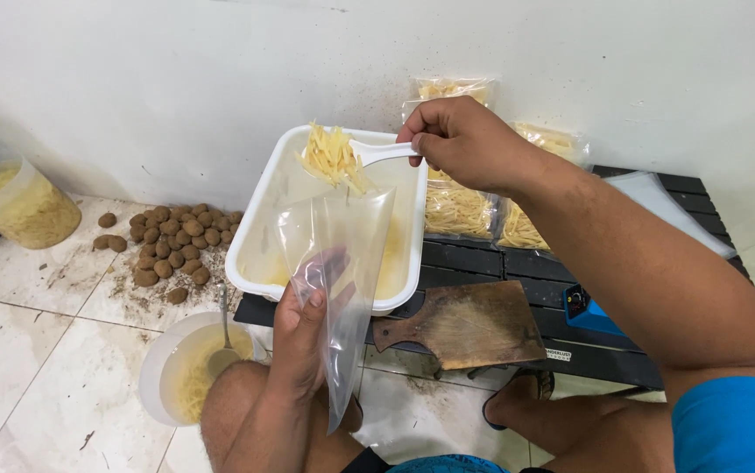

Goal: Filling a plastic pouch with shredded food items from a water-filled container using a ladle.

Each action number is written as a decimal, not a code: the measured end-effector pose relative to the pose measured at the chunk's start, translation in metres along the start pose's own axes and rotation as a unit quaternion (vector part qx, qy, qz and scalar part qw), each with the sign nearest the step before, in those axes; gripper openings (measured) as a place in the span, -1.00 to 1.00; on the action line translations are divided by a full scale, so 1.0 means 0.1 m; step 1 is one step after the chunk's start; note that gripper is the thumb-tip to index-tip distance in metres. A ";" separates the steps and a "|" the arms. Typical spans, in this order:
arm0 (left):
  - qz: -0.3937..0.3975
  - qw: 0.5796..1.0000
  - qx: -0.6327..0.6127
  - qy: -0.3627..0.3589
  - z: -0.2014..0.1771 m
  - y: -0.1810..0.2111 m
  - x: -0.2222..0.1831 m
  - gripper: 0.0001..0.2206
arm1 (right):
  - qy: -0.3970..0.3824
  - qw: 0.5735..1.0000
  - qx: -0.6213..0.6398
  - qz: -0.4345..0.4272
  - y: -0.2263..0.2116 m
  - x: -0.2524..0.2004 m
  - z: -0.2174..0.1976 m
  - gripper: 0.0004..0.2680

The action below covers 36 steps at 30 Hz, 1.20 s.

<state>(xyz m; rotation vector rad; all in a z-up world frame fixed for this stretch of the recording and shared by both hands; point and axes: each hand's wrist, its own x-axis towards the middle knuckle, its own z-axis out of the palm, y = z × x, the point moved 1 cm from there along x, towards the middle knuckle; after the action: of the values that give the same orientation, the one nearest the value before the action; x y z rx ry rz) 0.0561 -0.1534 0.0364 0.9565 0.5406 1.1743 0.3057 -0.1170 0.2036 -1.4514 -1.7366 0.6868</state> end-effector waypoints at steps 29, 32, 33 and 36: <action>-0.018 0.999 0.049 0.014 0.20 0.15 0.26 -0.27 | -0.012 0.998 -0.061 -0.022 -0.15 -0.14 -0.22 -0.86; -0.015 0.999 0.048 0.014 0.21 0.13 0.30 -0.28 | -0.022 0.997 -0.076 -0.017 -0.20 -0.16 -0.26 -0.86; -0.016 0.999 0.047 0.013 0.22 0.13 0.31 -0.29 | -0.028 0.996 -0.085 -0.015 -0.22 -0.17 -0.26 -0.86; -0.017 0.999 0.046 0.011 0.24 0.09 0.33 -0.31 | -0.036 0.991 -0.131 -0.015 -0.26 -0.16 -0.30 -0.85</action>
<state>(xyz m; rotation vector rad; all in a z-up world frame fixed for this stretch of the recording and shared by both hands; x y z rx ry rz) 0.0812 -0.1296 0.0599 1.0108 0.6309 1.1392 0.3168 -0.1398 0.2384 -1.5878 -1.9593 0.5155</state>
